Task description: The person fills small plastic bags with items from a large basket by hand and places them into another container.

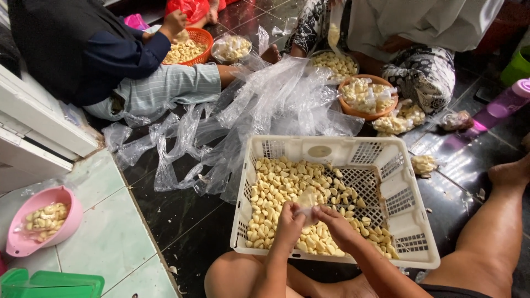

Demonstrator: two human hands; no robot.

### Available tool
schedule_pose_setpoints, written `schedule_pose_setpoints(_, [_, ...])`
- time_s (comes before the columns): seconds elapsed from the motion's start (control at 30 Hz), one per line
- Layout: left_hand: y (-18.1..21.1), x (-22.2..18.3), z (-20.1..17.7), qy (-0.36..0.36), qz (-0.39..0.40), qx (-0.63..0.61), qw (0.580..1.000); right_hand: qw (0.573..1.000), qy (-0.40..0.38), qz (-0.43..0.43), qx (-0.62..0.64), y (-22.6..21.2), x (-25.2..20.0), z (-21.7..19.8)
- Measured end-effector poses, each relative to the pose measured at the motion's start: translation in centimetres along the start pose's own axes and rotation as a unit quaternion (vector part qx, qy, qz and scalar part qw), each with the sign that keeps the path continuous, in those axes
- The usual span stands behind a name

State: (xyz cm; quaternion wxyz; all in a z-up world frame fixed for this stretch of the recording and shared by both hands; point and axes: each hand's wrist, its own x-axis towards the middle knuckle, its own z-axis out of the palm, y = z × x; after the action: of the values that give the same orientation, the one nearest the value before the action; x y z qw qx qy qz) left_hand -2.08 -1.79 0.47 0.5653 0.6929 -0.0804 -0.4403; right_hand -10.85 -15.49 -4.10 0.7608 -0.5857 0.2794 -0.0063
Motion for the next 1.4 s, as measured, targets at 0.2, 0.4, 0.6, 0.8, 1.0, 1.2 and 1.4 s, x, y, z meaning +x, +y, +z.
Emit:
schedule_pose_setpoints(0.2, [-6.4, 5.2, -0.5, 0.072, 0.151, 0.214, 0.962, 0.997, 0.009, 0.079, 0.022, 2.2, 1.9, -0.7])
schedule_pose_setpoints(0.4, [-7.5, 4.4, 1.1, 0.115, 0.247, 0.276, 0.922, 0.911, 0.19, -0.033, -0.364, 3.6, 2.7, -1.2])
schedule_pose_setpoints(0.6, [-7.1, 5.7, 0.0, 0.109, 0.207, 0.071, 0.97, 0.776, 0.084, -0.159, -0.604, 1.8, 1.6, 0.0])
schedule_pose_setpoints(0.8, [-5.4, 3.8, 0.0, -0.035, 0.174, -0.068, 0.982, 0.804, 0.148, -0.08, -0.571, -0.1, 2.2, 1.4])
schedule_pose_setpoints(1.0, [-5.3, 3.8, -2.0, 0.153, 0.189, 0.016, 0.97, 0.956, -0.096, -0.05, -0.274, -4.4, 3.9, 0.1])
schedule_pose_setpoints(1.2, [-3.5, 4.6, -2.9, 0.247, 0.14, -0.083, 0.955, 0.816, 0.034, 0.076, -0.572, 2.9, 10.0, -0.7])
schedule_pose_setpoints(1.4, [-4.4, 6.7, -3.0, 0.23, 0.112, -0.11, 0.961, 0.72, -0.087, 0.049, -0.687, 6.3, 9.2, -0.6])
